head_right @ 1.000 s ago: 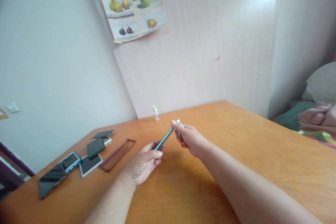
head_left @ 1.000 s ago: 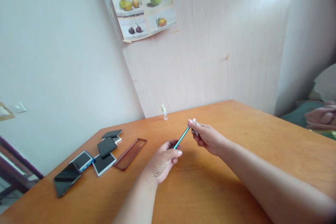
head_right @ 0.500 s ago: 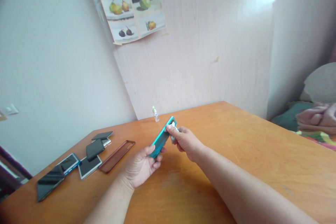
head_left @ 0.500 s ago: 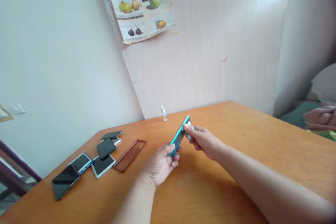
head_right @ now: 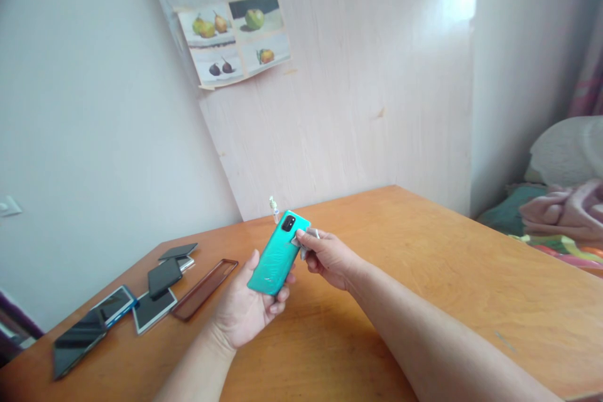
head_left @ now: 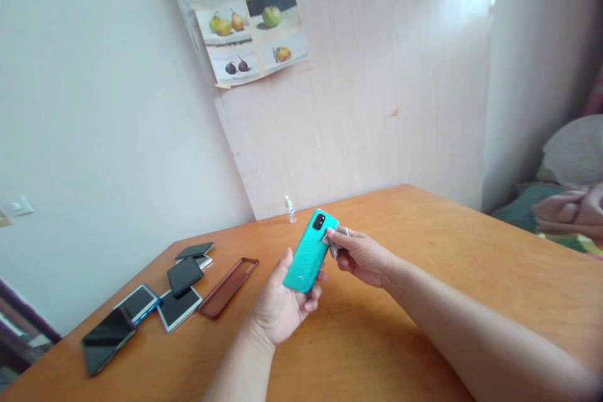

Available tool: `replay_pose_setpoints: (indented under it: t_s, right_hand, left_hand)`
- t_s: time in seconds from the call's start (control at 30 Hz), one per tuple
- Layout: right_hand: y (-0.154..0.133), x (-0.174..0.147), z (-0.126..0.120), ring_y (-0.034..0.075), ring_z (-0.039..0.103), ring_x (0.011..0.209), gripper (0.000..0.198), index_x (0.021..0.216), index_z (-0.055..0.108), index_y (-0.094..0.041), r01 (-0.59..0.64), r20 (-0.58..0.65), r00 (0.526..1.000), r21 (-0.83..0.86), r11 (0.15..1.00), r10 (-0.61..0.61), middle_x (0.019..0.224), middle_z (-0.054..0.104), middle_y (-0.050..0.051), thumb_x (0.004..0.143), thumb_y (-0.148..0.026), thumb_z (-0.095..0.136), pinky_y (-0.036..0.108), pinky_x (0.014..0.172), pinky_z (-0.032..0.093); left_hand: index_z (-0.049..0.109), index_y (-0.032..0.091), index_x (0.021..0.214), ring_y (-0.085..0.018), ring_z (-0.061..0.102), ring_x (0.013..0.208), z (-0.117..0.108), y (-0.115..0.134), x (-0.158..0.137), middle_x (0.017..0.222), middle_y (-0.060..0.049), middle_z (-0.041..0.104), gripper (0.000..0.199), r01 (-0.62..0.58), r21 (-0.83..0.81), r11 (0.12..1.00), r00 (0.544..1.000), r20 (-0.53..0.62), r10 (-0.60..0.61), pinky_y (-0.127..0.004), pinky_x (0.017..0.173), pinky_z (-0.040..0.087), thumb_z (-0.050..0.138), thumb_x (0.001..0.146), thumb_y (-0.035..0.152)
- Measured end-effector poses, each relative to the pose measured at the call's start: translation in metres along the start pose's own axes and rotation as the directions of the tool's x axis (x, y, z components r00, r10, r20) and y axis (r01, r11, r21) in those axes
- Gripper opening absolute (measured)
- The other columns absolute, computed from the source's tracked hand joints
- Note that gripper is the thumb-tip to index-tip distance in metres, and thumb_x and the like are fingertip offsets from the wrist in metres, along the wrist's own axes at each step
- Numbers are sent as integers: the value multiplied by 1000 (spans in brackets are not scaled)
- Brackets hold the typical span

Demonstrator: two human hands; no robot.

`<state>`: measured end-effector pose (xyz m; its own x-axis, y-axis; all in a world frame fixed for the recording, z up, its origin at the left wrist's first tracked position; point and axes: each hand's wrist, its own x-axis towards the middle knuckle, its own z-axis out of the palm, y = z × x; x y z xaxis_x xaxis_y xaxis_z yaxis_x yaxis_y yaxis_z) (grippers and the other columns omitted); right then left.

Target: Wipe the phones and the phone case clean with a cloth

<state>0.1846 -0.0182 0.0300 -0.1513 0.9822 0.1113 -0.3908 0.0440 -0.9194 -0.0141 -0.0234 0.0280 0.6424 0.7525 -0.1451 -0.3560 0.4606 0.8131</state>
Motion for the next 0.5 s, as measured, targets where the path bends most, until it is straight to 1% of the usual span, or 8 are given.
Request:
replay_pose_setpoints:
  t_s: [0.1,0.17,0.2,0.23,0.3,0.33,0.37,0.5]
  right_hand:
    - [0,3,-3,5,37,43,36,79,52,-20,24,1,1000,-56,998,-24,62,54,-5,75,-51,70,21,42,24]
    - [2,5,-7,6,38,42,35,79,53,-20,72,-108,990,-149,986,-89,63,57,-3,76,-50,69,21,41,25]
    - [2,7,-9,6,39,42,34,80,53,-20,93,-195,971,-209,974,-134,62,57,-3,75,-49,69,22,41,26]
    - [3,8,-11,7,41,43,34,80,52,-20,104,-285,941,-268,958,-182,60,56,-3,74,-48,71,22,42,28]
    - [3,10,-14,10,46,48,34,83,53,-21,100,-409,879,-348,932,-247,58,56,-4,71,-45,74,23,46,34]
    - [3,10,-15,11,49,51,34,85,55,-21,98,-432,864,-363,927,-261,59,57,-3,70,-43,75,24,48,36]
    - [2,9,-15,13,52,56,33,88,56,-20,102,-434,861,-367,925,-267,62,59,-1,70,-42,75,25,50,37]
    - [-3,5,-8,18,60,77,34,99,62,-20,160,-392,870,-347,924,-298,83,68,6,75,-43,68,26,56,41]
  left_hand:
    - [62,14,110,-15,55,63,0,1,2,89,-12,65,56,13,-21,1000,1000,-23,-13,-25,51,35,52,85,62]
    - [63,14,107,-15,54,61,1,1,2,87,-12,65,54,-3,-29,1000,999,-50,1,-24,50,34,52,85,62]
    - [63,13,106,-15,54,61,1,2,3,87,-12,65,54,-12,-29,1000,998,-58,10,-24,49,34,51,85,62]
    - [64,13,105,-15,54,60,1,2,3,87,-12,65,54,-17,-25,1000,998,-60,16,-24,48,34,51,85,61]
    - [64,11,105,-15,54,60,2,3,2,87,-12,64,57,-21,-17,1000,999,-47,21,-25,48,34,50,85,62]
    - [64,10,106,-15,54,60,3,4,2,87,-13,64,58,-19,-14,1000,999,-39,19,-25,48,34,50,85,62]
    - [64,10,106,-15,54,59,3,4,1,87,-13,64,58,-18,-14,1000,999,-35,17,-25,48,34,50,84,62]
    - [63,14,101,-14,52,58,3,4,1,86,-12,64,54,-22,-36,999,999,-42,20,-24,47,32,50,84,63]
